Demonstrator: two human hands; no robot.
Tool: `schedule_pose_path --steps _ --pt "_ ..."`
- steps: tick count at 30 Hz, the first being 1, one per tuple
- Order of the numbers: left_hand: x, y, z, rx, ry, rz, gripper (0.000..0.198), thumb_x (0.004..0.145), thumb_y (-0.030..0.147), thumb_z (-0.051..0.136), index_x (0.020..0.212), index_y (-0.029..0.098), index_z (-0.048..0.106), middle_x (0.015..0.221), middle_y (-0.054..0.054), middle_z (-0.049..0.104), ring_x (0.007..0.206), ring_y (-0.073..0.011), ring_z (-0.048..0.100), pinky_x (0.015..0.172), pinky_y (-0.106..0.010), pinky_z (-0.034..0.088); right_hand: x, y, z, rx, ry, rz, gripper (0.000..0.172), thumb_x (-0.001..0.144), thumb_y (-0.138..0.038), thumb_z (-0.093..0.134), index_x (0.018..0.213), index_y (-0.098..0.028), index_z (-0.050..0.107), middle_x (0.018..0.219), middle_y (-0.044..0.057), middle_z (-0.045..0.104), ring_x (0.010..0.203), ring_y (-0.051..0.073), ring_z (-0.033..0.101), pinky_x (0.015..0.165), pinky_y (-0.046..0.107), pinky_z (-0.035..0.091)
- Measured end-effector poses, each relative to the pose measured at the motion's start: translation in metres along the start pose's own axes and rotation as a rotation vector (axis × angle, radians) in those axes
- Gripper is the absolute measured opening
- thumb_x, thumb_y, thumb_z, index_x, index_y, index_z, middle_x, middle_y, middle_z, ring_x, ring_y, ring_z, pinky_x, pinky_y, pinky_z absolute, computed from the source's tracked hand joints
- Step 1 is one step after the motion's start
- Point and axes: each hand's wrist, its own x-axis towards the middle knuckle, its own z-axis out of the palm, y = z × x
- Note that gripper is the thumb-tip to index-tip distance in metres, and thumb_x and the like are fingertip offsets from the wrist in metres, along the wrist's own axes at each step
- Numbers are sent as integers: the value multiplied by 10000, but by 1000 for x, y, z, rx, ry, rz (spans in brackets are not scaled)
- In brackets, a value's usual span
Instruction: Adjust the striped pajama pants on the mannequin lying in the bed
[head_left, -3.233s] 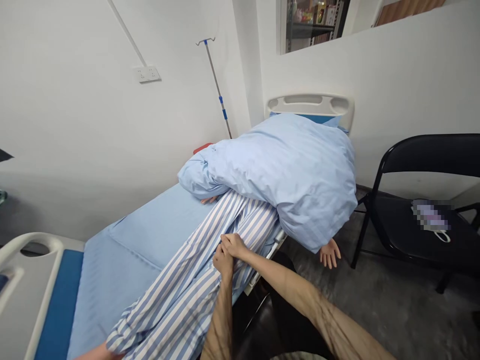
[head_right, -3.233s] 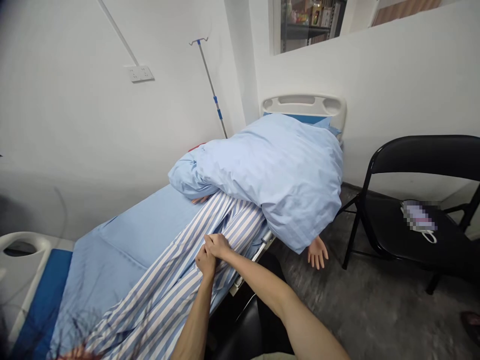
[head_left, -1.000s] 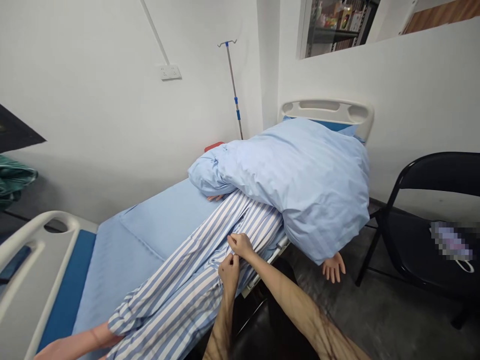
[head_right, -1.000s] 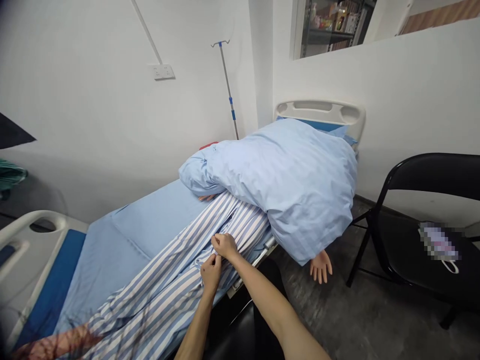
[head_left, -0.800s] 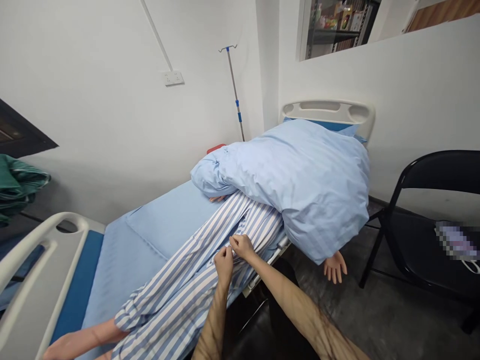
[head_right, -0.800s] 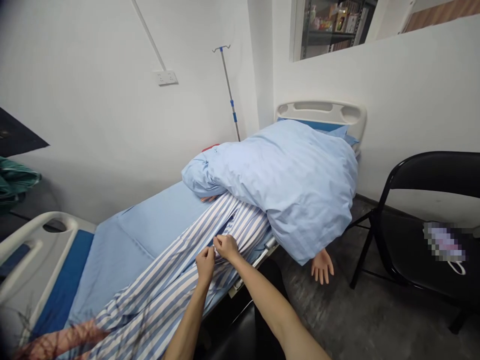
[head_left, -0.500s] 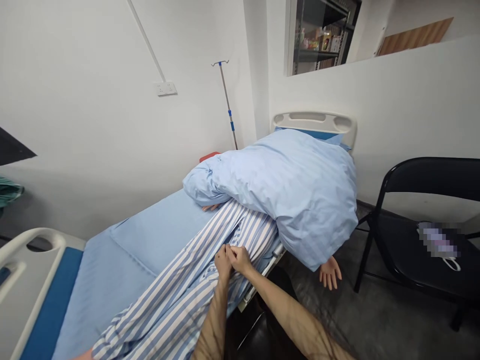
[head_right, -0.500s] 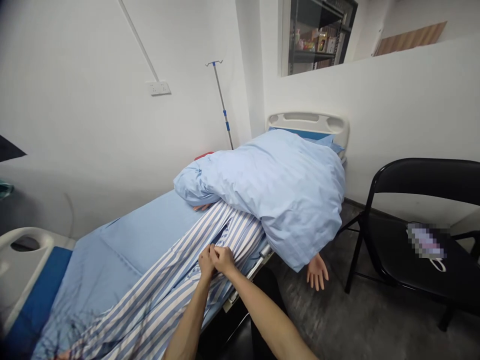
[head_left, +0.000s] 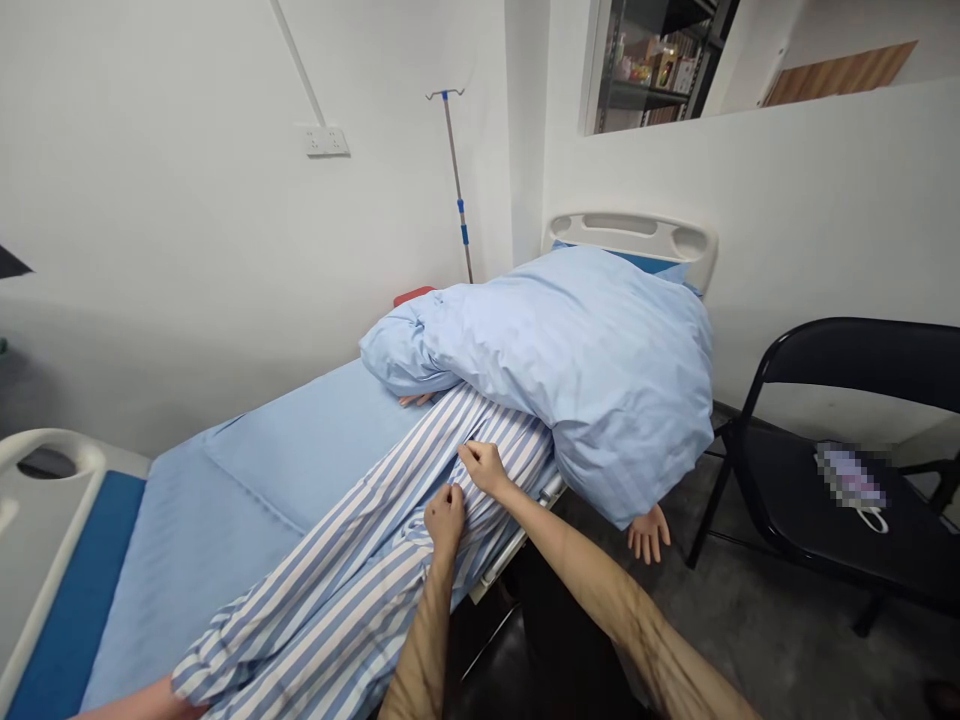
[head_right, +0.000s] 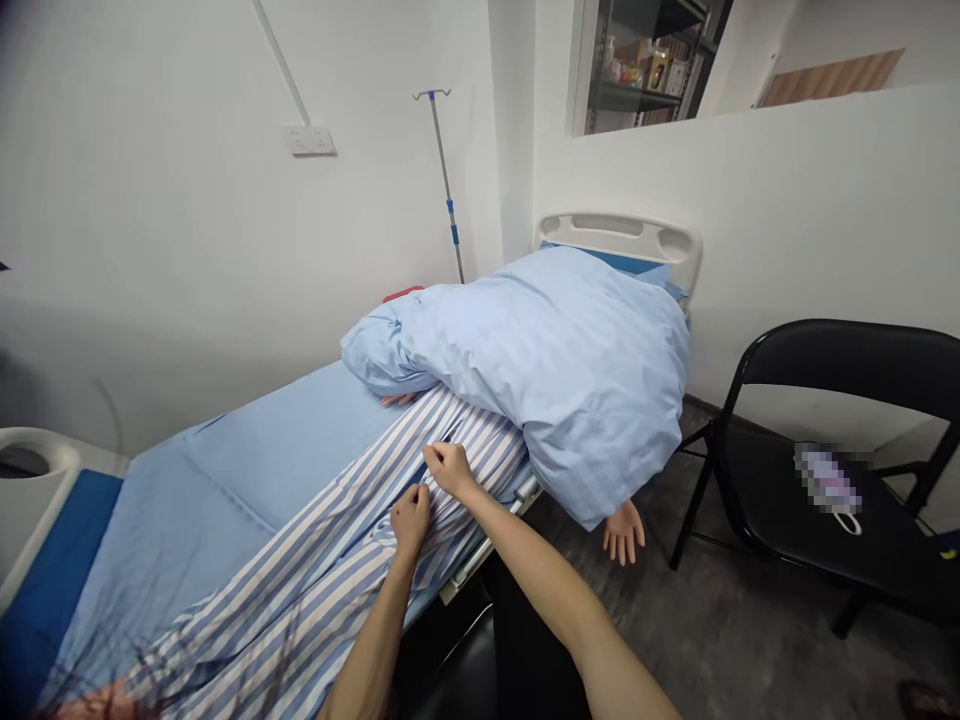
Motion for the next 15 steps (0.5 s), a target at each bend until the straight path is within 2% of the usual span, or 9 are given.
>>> schedule_pose_path --steps 7,12,15 --pt "1 -3 2 -7 19 20 349 844 326 413 524 185 418 520 12 440 554 -109 349 590 -251 208 -13 33 10 -292 8 64 400 862 -319 468 502 -189 353 466 -53 341 488 81 329 544 235 224" --pt "4 0 2 19 -7 56 343 814 359 434 514 193 428 513 -3 451 541 -120 353 572 -252 219 -16 37 15 -373 -1 46 381 853 -313 498 507 -182 408 468 -52 401 486 76 363 547 229 216" --pt "13 13 -5 -1 41 111 343 791 342 434 483 197 393 483 3 417 516 -117 342 567 -256 231 -18 35 14 -392 5 49 381 853 -305 507 504 -179 423 471 -52 423 489 71 382 547 228 213"
